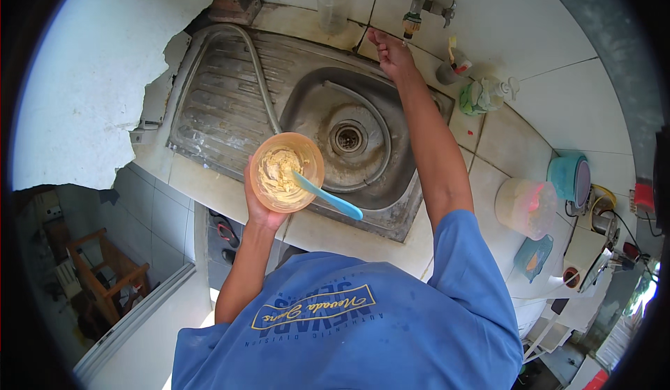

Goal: Mixing dental alginate powder with water in a rubber bowl to prepare for a dental impression.

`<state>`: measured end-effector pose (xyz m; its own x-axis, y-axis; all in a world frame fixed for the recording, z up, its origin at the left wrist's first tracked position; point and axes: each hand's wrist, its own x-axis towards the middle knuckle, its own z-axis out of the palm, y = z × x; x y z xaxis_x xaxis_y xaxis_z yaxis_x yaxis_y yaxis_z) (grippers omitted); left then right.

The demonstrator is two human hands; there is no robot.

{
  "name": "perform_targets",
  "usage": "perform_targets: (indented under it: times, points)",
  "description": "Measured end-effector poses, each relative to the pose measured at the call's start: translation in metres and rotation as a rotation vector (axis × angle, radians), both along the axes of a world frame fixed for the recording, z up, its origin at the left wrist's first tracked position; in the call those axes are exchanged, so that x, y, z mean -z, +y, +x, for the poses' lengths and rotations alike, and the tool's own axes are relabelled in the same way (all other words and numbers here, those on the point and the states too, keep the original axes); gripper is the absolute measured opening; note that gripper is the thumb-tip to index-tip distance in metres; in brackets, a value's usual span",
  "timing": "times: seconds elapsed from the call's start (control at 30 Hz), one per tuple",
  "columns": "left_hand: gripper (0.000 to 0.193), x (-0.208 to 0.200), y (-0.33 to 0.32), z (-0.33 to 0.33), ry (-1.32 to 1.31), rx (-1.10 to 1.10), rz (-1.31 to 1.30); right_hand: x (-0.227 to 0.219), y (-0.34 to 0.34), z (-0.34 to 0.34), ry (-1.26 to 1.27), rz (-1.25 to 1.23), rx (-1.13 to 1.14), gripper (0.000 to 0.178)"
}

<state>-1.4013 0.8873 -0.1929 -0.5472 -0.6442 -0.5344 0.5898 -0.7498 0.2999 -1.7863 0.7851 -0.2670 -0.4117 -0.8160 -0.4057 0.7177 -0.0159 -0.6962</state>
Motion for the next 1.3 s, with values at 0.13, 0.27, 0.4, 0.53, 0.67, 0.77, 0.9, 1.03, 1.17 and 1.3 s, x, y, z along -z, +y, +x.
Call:
perform_targets:
  times: [0.13, 0.27, 0.4, 0.53, 0.67, 0.77, 0.9, 1.03, 1.17, 1.3]
  points:
    - [0.058, 0.002, -0.008, 0.005, -0.051, -0.078, -0.015, 0.026, 0.01, -0.014, -0.102, -0.269, -0.108, 0.007]
    - [0.058, 0.007, -0.016, -0.005, -0.016, -0.097, 0.001, 0.028, 0.022, -0.025, -0.157, -0.201, 0.14, 0.012]
    - [0.057, 0.005, -0.02, -0.011, -0.026, -0.075, -0.056, -0.002, 0.025, -0.003, 0.327, 0.161, 0.059, 0.018]
    - [0.055, -0.001, -0.021, -0.017, -0.028, -0.031, -0.131, -0.037, 0.058, -0.006, 1.054, 0.39, -0.176, 0.016]
    - [0.055, -0.011, -0.015, -0.03, -0.063, 0.002, -0.178, -0.036, 0.083, -0.019, 1.803, 0.674, -0.423, 0.012]
    - [0.055, -0.009, -0.008, -0.032, -0.039, 0.014, -0.16, -0.049, 0.103, -0.014, 1.31, 0.617, -0.617, 0.013]
    - [0.056, -0.007, 0.005, -0.036, -0.023, 0.025, -0.144, -0.145, 0.127, 0.071, 0.92, 0.207, -0.724, 0.015]
    - [0.057, -0.009, 0.018, -0.047, 0.035, 0.086, -0.158, -0.188, 0.142, 0.13, 1.01, 0.052, -0.846, 0.02]
    - [0.058, -0.01, 0.026, -0.055, 0.079, 0.122, -0.14, -0.206, 0.164, 0.15, 1.412, 0.089, -0.71, 0.022]
    - [0.057, -0.01, 0.03, -0.057, 0.069, 0.097, -0.149, -0.185, 0.21, 0.158, 1.777, 0.213, -0.787, 0.031]
